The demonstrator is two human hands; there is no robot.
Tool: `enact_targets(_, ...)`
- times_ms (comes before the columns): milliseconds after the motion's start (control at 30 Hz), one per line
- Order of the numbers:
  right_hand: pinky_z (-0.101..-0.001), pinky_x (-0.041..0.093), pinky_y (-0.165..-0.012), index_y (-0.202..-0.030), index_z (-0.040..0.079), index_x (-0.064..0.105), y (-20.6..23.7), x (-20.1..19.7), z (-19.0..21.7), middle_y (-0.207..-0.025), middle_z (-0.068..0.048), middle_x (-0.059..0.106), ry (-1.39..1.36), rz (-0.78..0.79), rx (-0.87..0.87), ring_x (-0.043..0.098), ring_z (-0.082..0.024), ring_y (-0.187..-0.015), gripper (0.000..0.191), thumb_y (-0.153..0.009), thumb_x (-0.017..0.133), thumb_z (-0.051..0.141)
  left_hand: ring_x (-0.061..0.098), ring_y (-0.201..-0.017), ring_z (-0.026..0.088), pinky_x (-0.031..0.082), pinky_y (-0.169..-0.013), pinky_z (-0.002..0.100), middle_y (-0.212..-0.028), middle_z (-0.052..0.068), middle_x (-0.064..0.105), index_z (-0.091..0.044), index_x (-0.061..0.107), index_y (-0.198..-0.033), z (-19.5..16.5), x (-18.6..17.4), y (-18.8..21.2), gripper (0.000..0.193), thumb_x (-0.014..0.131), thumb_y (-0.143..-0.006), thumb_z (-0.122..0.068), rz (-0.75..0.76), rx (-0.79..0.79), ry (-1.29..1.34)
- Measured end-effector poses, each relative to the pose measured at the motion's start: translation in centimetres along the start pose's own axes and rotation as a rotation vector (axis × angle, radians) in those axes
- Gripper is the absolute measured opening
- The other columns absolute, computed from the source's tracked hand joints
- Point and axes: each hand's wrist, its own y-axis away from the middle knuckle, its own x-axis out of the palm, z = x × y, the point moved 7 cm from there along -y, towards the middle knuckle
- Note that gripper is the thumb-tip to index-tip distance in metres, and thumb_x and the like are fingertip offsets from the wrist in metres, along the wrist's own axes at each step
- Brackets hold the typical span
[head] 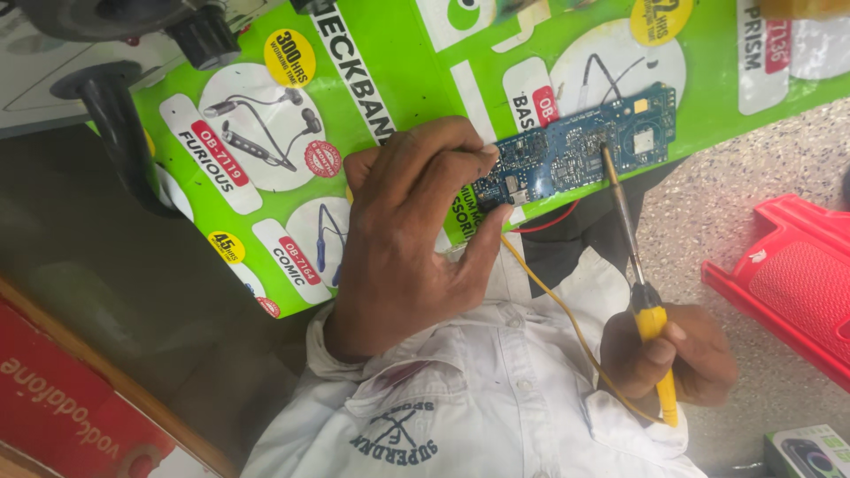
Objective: The person uses a soldering iron to apply solder to several points on a small blue circuit board. The board is held steady with the left hand while the right hand guides the iron. The work is performed on a green product box used as a makeshift work surface.
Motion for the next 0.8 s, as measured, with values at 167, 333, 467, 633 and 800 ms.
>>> enact_targets(167, -0.0276, 0.048, -0.058, -0.108, -0.002, 0.050, 0.0, -1.0, 0.0, -0.082, -0.016, 0.062, -0.017, -0.001, -0.067, 0.060, -0.020, -0.063, 0.022, -0.102, 0.064, 0.013, 0.062, -0.112, 0.017, 0.034, -0.099, 0.035, -0.126, 0.001, 0.060, -0.007, 0.061, -0.119, 0.3, 0.0, -0.4, 0.036, 0.085, -0.092, -0.013, 0.015, -0.025, 0.017)
enact_targets(333, -0.0267, 0.045, -0.055, -0.107, -0.002, 0.045, 0.3, -0.2, -0.9, -0.079, -0.016, 0.062, 0.042, 0.106, -0.002, 0.060, -0.020, -0.059, 0.022, -0.103, 0.063, 0.010, 0.065, -0.111, 0.020, 0.035, -0.096, 0.036, -0.127, 0.002, 0.062, -0.006, 0.063, -0.117, 0.3, -0.1, -1.0, 0.036, 0.085, -0.088, -0.010, 0.016, -0.029, 0.032)
enact_targets(467, -0.0310, 0.050, -0.055, -0.102, -0.004, 0.047, 0.0, -1.1, -0.1, -0.077, -0.016, 0.062, -0.005, 0.040, -0.117, 0.064, -0.022, -0.064, 0.027, -0.101, 0.065, 0.016, 0.064, -0.109, 0.021, 0.036, -0.096, 0.038, -0.126, 0.005, 0.062, -0.005, 0.064, -0.117, 0.4, -0.1, -1.4, 0.038, 0.085, -0.086, -0.010, 0.026, -0.034, 0.035)
enact_targets(633, -0.0188, 0.043, -0.042, -0.098, -0.005, 0.048, 0.5, -2.5, -1.6, -0.067, -0.011, 0.062, -0.133, 0.146, 0.222, 0.056, -0.007, -0.051, 0.023, -0.098, 0.067, 0.008, 0.063, -0.106, 0.022, 0.036, -0.097, 0.040, -0.124, 0.006, 0.062, -0.004, 0.065, -0.117, 0.4, -0.1, -1.5, 0.040, 0.086, -0.084, -0.010, 0.028, -0.040, 0.020)
enact_targets(800, -0.0218, 0.041, -0.049, -0.099, -0.007, 0.047, 1.4, -2.6, -0.9, -0.073, -0.018, 0.062, -0.016, 0.146, 0.135, 0.056, -0.015, -0.057, 0.019, -0.100, 0.060, 0.006, 0.064, -0.108, 0.022, 0.036, -0.099, 0.040, -0.125, 0.005, 0.062, -0.004, 0.065, -0.117, 0.3, 0.0, -1.6, 0.040, 0.086, -0.084, -0.011, 0.029, -0.039, 0.019)
